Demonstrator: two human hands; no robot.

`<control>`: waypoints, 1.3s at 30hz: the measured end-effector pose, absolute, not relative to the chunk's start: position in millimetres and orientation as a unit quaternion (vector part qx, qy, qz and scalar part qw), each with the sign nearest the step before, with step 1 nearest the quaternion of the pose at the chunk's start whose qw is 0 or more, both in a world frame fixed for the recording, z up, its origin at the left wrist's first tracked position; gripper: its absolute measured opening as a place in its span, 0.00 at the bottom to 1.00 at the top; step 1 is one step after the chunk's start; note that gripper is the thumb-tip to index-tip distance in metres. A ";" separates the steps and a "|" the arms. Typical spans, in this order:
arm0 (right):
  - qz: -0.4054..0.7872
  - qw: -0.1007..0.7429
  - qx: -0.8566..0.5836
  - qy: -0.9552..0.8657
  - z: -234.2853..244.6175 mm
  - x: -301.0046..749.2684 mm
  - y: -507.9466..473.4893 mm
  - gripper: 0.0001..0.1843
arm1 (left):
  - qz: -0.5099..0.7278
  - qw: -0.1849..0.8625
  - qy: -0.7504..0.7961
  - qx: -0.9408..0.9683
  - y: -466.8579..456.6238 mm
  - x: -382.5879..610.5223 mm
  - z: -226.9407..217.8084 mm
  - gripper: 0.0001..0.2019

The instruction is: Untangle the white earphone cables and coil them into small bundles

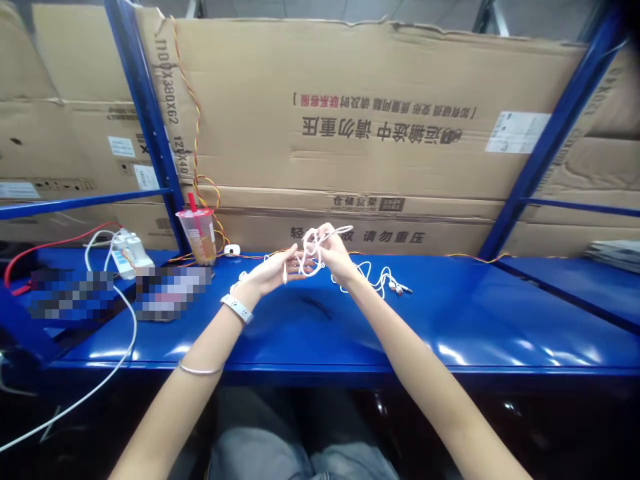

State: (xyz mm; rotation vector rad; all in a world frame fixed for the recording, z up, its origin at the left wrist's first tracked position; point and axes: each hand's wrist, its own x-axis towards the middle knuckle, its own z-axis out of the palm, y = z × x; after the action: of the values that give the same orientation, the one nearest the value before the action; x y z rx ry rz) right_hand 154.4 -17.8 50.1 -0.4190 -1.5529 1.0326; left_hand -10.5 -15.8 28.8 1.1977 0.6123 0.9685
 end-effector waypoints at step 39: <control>0.227 0.385 -0.622 -0.643 36.4 278.4 29.6 0.03 | 0.750 0.624 0.084 0.200 5.3 -65.9 48.1 0.24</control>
State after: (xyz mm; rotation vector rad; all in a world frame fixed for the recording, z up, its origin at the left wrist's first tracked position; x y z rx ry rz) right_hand 278.4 29.6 36.4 -1.5837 -1.6370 0.5791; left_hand -65.9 5.3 48.1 0.4587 0.1918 1.7225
